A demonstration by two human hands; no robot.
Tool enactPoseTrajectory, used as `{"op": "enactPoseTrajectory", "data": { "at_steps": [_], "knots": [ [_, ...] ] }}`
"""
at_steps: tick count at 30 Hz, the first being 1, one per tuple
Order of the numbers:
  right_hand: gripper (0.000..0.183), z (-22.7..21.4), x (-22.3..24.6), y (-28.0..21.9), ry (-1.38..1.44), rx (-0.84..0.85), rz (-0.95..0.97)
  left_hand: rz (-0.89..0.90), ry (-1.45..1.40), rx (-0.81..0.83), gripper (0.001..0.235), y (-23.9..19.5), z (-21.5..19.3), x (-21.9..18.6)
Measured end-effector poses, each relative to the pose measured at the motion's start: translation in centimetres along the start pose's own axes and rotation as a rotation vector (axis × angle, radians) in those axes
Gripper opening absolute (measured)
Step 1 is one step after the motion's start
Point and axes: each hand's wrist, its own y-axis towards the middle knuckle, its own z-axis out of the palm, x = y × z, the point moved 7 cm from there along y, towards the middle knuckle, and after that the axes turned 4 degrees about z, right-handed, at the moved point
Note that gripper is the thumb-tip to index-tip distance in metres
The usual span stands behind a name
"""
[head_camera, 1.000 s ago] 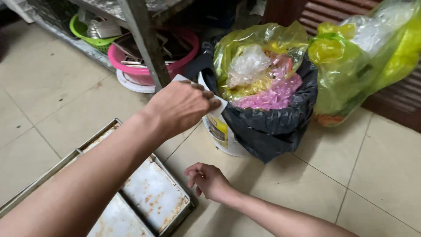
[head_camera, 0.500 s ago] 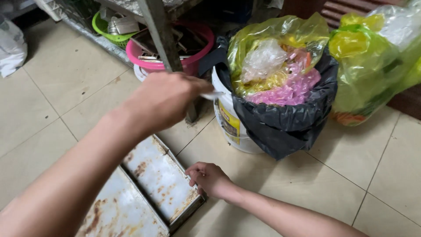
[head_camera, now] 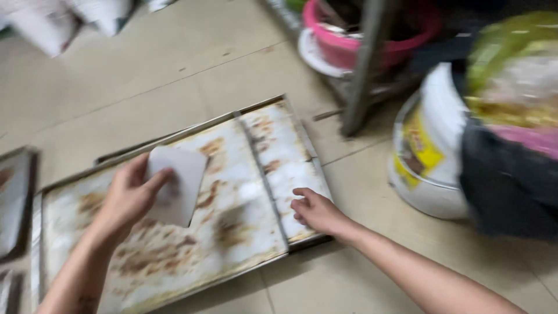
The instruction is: Scraping burnt residue off metal baking trays using a plastic scraper.
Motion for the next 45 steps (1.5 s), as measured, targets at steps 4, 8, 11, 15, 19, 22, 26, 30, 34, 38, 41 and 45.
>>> {"op": "enactPoseTrajectory", "data": {
  "at_steps": [4, 8, 11, 15, 19, 22, 26, 30, 34, 38, 41, 45],
  "knots": [
    [0.06, 5.1, -1.1, 0.6, -0.071, 0.175, 0.199, -0.144, -0.094, -0.309, 0.027, -9.5, -9.3, 12.5],
    [0.055, 6.0, -3.1, 3.4, -0.184, 0.023, 0.093, -0.314, -0.129, -0.641, 0.028, -20.9, -14.5, 22.8],
    [0.052, 4.7, 1.6, 2.5, -0.264, -0.195, 0.031, -0.362, -0.158, -0.824, 0.028, -27.2, -16.0, 26.5],
    [0.051, 2.7, 8.1, 1.9, -0.215, -0.275, -0.099, -0.397, -0.224, -1.079, 0.027, -36.6, -16.9, 35.6],
    [0.04, 3.4, 13.1, 2.8, -0.013, -0.197, -0.123, -0.494, -0.111, -1.197, 0.035, -41.8, -14.6, 41.1],
    [0.048, 6.5, 15.8, 5.6, 0.028, -0.125, -0.138, -0.689, 0.077, -1.159, 0.039, -42.4, -12.2, 42.3],
    [0.046, 15.8, 19.4, 7.6, 0.16, -0.113, 0.086, -0.706, 0.795, -0.965, 0.04, -41.2, -9.1, 41.9],
    [0.033, 26.3, 21.3, 13.0, 0.333, -0.027, -0.015, -0.675, 0.851, -0.941, 0.04, -40.4, -7.1, 42.7],
    [0.035, 37.0, 20.6, 21.7, 0.211, -0.072, -0.235, -0.643, 0.854, -0.942, 0.042, -40.2, -6.9, 44.9],
    [0.033, 48.1, 23.1, 26.3, 0.073, -0.243, -0.402, -0.542, 0.966, -0.98, 0.045, -40.5, -4.7, 48.5],
    [0.035, 55.0, 23.4, 29.4, -0.034, -0.257, -0.425, -0.339, 1.304, -0.953, 0.036, -41.5, -1.9, 54.2],
    [0.033, 65.3, 23.5, 31.8, -0.058, 0.166, -0.304, -0.204, 1.612, -0.958, 0.029, -42.9, 4.2, 59.4]
  ]
}}
